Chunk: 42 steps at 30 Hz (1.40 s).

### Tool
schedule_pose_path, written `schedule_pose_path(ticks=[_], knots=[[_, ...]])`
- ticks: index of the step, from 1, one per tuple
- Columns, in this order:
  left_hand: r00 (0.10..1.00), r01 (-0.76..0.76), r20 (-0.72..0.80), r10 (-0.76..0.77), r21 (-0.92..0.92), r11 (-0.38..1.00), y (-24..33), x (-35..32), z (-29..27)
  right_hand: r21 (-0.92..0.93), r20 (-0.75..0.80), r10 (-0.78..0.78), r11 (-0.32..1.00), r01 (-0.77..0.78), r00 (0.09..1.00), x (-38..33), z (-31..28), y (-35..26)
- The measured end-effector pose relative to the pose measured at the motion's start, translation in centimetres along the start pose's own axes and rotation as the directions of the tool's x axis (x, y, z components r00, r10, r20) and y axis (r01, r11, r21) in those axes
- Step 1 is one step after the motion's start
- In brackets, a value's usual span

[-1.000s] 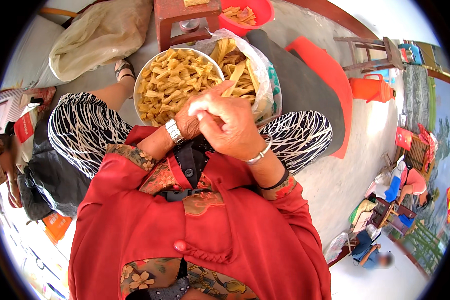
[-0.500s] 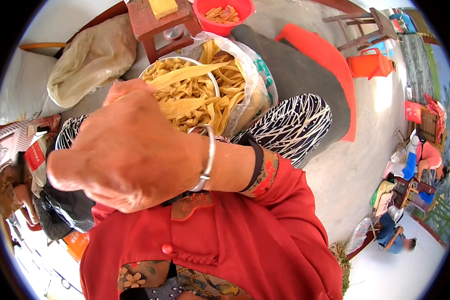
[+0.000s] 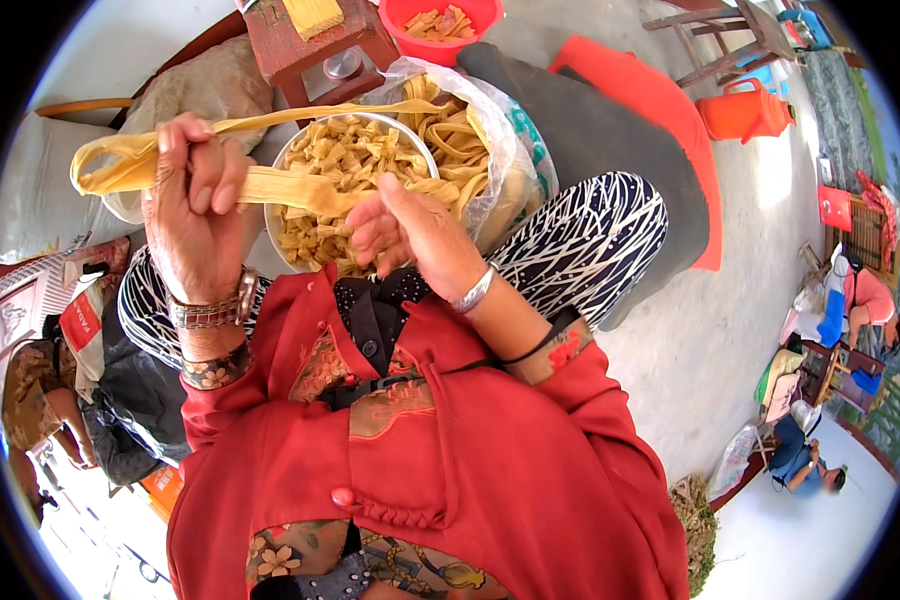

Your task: The person strips long pieces of a vegetable by hand and places the smaller pieces into a metal bowl.

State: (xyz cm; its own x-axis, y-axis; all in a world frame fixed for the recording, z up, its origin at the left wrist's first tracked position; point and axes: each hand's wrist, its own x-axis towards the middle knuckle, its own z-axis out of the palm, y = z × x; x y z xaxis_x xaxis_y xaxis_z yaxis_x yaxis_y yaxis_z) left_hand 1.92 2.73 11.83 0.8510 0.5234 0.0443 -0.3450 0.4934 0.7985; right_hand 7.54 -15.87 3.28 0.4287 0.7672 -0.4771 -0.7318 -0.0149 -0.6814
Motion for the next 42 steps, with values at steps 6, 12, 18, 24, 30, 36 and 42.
schedule_pose_path(ticks=[6, 12, 18, 24, 30, 36, 42], knots=[[0.993, 0.071, 0.09, -0.08, 0.095, 0.993, 0.3, -0.4, 1.0, 0.674, -0.04, -0.249, 0.708, 0.211, 0.968, 3.1, -2.4, 1.9], [0.996, 0.078, -0.051, -0.072, 0.129, 0.989, 0.3, -1.2, -1.4, 0.694, -0.041, -0.52, 0.6, 0.399, 0.853, -0.4, -4.7, -4.4], [0.988, 0.118, -0.113, -0.103, 0.133, 0.984, 0.5, -0.4, -3.0, 0.618, -0.176, -0.619, 0.536, 0.575, 0.765, -5.3, -7.4, -10.0], [0.973, 0.216, -0.02, -0.231, 0.441, 0.871, 0.6, -0.2, -2.7, 0.562, -0.306, -0.621, 0.494, 0.663, 0.722, -10.7, -15.2, -14.1], [0.958, 0.018, 0.147, -0.247, 0.828, 0.56, 0.1, 2.4, -0.6, 0.41, -0.45, -0.672, 0.429, 0.805, 0.588, -13.6, -19.2, -14.9], [0.849, -0.269, 0.498, -0.178, 0.696, 0.665, -5.3, 4.0, 2.0, 0.241, -0.112, -0.838, 0.499, 0.832, 0.535, -9.0, -11.4, -13.4], [0.894, 0.038, 0.328, -0.306, 0.624, 0.781, -8.4, 5.1, 0.5, -0.043, 0.014, -0.841, 0.54, 0.841, 0.541, -3.6, -3.4, -13.3]])
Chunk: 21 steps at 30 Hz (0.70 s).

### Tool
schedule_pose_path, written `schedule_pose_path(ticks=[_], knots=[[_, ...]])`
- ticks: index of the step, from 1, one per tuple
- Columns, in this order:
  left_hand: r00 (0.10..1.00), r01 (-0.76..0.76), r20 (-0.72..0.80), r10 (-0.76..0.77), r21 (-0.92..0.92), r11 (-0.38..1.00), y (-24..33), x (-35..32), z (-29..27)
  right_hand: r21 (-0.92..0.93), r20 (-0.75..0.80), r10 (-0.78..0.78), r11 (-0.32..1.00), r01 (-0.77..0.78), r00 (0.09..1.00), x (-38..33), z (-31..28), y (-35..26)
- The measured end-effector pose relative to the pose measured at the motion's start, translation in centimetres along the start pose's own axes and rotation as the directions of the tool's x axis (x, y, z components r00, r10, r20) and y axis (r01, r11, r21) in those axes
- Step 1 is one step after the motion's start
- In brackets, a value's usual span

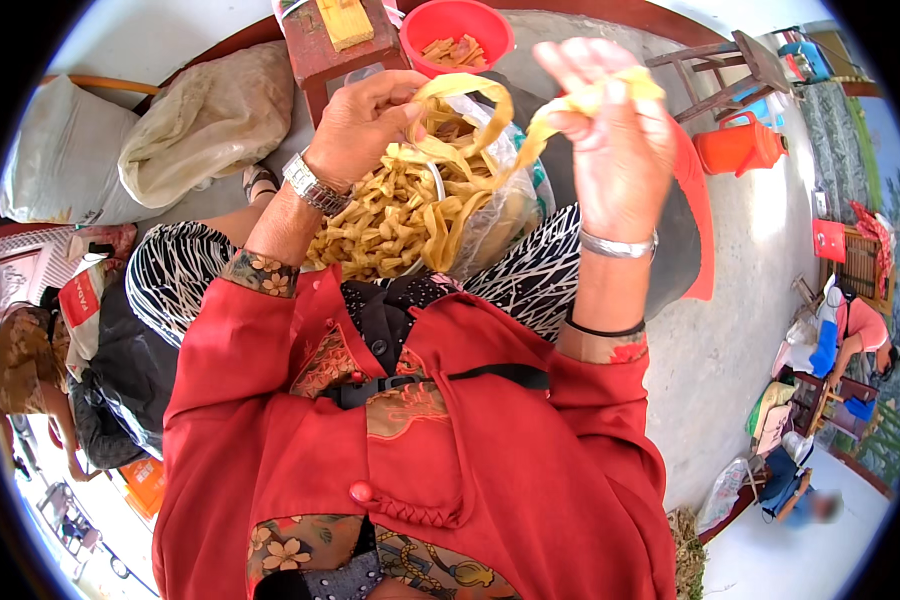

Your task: The person strips long pieces of a vegetable by hand and places the smaller pieces into a metal bowl.

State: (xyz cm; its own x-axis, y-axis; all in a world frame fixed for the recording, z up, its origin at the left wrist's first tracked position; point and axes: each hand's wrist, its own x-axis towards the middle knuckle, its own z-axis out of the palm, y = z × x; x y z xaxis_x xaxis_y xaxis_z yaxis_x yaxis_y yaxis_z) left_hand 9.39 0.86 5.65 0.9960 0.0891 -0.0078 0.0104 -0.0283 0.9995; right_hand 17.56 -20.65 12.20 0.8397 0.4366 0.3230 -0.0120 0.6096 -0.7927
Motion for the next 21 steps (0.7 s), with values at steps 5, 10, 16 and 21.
schedule_pose_path(ticks=[5, 10, 16, 21], knots=[[0.997, -0.02, -0.078, 0.005, -0.195, 0.981, -1.2, 0.3, 0.1, -0.443, -0.075, 0.189, 0.873, -0.202, 0.979, -1.1, 0.5, 2.6], [0.99, 0.063, -0.132, -0.044, 0.148, 0.987, -1.6, -2.7, 1.0, -0.206, -0.095, 0.216, 0.951, -0.232, 0.972, -2.4, 1.3, 5.7], [0.918, 0.229, -0.373, -0.133, 0.225, 0.947, -1.8, -7.8, 1.6, -0.24, 0.069, 0.294, 0.932, -0.27, 0.953, -4.6, 5.1, 6.8], [0.83, 0.39, 0.076, -0.553, -0.788, 0.476, -1.3, -10.4, 0.4, -0.348, 0.256, 0.34, 0.906, -0.242, 0.905, -7.4, 8.2, 8.8]])
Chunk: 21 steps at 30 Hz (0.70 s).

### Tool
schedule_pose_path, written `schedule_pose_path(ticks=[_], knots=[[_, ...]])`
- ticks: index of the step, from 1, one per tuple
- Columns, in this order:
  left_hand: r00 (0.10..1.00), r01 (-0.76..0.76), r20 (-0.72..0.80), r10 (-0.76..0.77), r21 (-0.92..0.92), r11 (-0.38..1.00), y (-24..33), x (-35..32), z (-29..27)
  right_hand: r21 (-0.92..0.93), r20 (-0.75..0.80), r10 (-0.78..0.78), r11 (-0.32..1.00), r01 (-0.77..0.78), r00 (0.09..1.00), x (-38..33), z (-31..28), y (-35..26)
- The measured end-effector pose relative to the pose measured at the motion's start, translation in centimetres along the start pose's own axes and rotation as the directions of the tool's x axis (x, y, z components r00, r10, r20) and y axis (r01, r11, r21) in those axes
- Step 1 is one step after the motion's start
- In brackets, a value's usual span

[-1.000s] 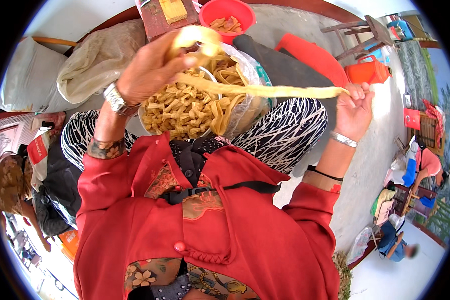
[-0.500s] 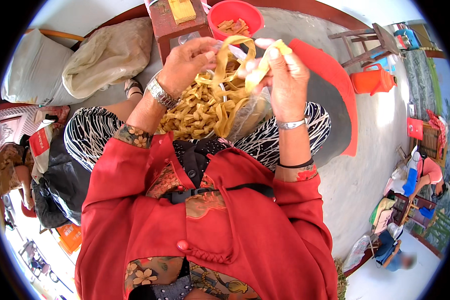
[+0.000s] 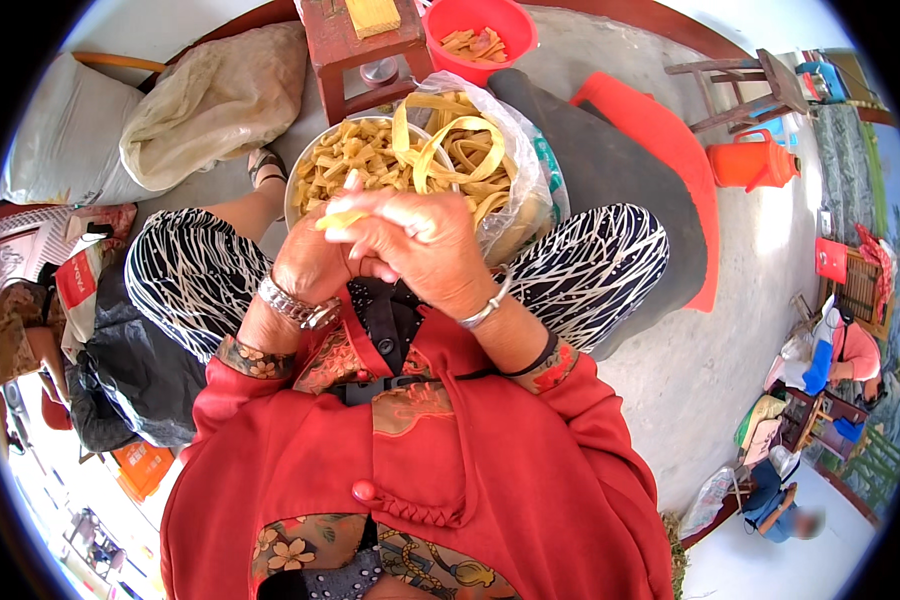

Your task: The person strips long pieces of a vegetable by hand and places the smaller pieces into a metal bowl.

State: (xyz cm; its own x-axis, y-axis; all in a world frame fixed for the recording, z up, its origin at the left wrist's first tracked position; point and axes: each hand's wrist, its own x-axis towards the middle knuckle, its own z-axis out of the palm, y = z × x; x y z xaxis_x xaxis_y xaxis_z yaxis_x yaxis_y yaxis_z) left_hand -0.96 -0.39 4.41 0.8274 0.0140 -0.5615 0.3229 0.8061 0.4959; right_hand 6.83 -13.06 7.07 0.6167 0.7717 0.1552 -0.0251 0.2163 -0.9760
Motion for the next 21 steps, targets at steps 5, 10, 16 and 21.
schedule_pose_path(ticks=[5, 10, 16, 21], knots=[[0.983, -0.099, 0.156, 0.097, 0.008, 0.995, 1.2, -0.7, -0.1, -0.071, 0.067, -0.04, 0.996, 0.045, 0.997, -1.2, 1.4, 1.4], [0.994, -0.107, 0.003, 0.108, 0.191, 0.976, 2.7, -0.2, -0.4, 0.2, 0.013, 0.156, 0.967, -0.155, 0.988, -2.0, 2.0, 0.9], [0.979, -0.204, 0.137, 0.152, 0.623, 0.755, 3.9, -1.1, 0.0, -0.205, -0.364, -0.314, 0.945, 0.253, 0.877, 1.2, 0.8, 1.4], [0.895, -0.413, 0.338, 0.29, 0.873, 0.259, 6.3, -2.9, 2.2, -0.143, -0.321, 0.013, 0.988, -0.061, 0.947, 2.3, 0.9, 0.3]])
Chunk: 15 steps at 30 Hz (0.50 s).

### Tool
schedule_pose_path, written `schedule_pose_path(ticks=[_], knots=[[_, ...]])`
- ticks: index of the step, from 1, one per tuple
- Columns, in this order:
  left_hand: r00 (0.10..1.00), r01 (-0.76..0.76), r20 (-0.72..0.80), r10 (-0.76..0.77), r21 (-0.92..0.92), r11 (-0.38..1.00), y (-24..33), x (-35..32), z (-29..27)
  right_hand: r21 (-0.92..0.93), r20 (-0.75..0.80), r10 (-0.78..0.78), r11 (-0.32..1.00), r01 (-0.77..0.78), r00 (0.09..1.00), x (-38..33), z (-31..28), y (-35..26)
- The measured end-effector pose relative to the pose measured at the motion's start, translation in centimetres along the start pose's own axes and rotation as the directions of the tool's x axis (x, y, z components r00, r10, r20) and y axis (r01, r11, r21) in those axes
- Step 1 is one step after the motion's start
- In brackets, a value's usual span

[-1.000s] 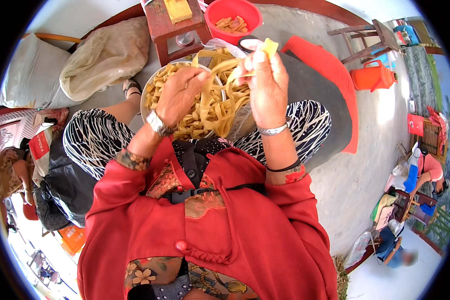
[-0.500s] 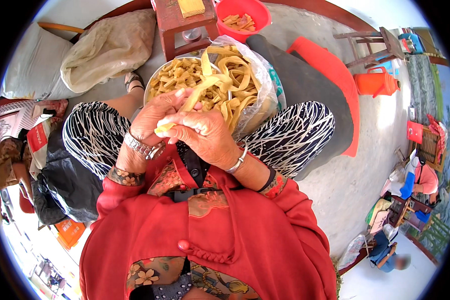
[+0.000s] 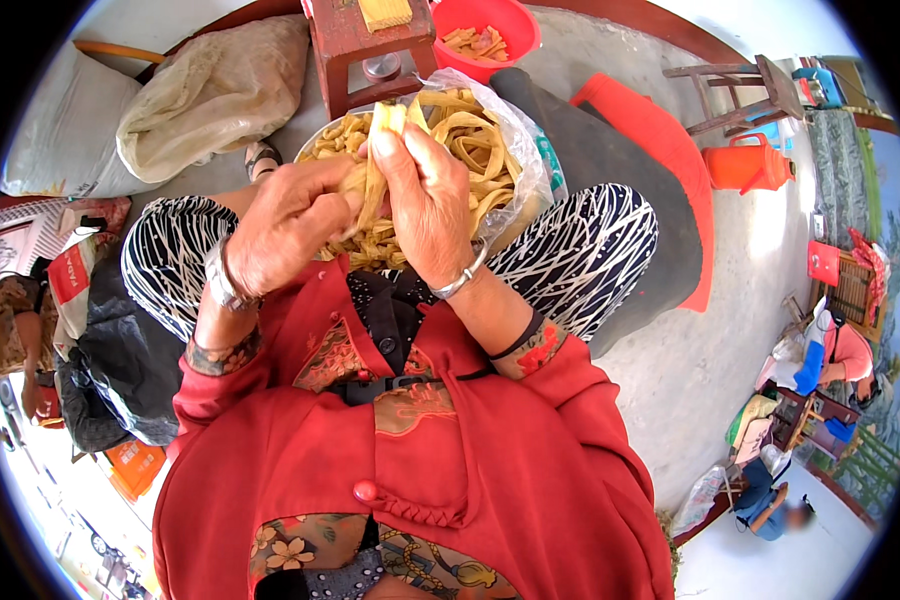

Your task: The person strips long pieces of a vegetable by hand and places the smaller pieces into a metal bowl.

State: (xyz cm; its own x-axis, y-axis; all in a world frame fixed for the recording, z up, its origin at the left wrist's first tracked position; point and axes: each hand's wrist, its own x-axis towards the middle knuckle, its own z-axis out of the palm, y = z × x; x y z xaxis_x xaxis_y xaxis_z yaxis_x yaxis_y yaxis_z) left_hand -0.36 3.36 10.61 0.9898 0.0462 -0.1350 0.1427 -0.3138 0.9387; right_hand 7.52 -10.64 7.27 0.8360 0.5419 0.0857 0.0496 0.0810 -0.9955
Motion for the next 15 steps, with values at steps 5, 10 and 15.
schedule_pose_path(ticks=[5, 10, 15], knots=[[0.799, -0.368, -0.174, 0.576, 0.617, 0.696, 2.8, 1.2, 1.0, -0.03, 0.214, 0.01, 1.0, -0.004, 0.977, 2.7, -1.1, -0.3], [0.888, -0.244, -0.175, 0.426, 0.606, 0.757, 1.7, 2.9, -0.4, -0.198, 0.441, 0.082, 0.98, 0.007, 0.894, 6.0, -3.8, -2.2], [0.915, -0.377, -0.228, 0.334, -0.186, 0.907, 1.3, 7.3, -3.2, -0.097, 0.496, -0.028, 0.991, 0.087, 0.868, 10.0, -3.4, -2.3]])
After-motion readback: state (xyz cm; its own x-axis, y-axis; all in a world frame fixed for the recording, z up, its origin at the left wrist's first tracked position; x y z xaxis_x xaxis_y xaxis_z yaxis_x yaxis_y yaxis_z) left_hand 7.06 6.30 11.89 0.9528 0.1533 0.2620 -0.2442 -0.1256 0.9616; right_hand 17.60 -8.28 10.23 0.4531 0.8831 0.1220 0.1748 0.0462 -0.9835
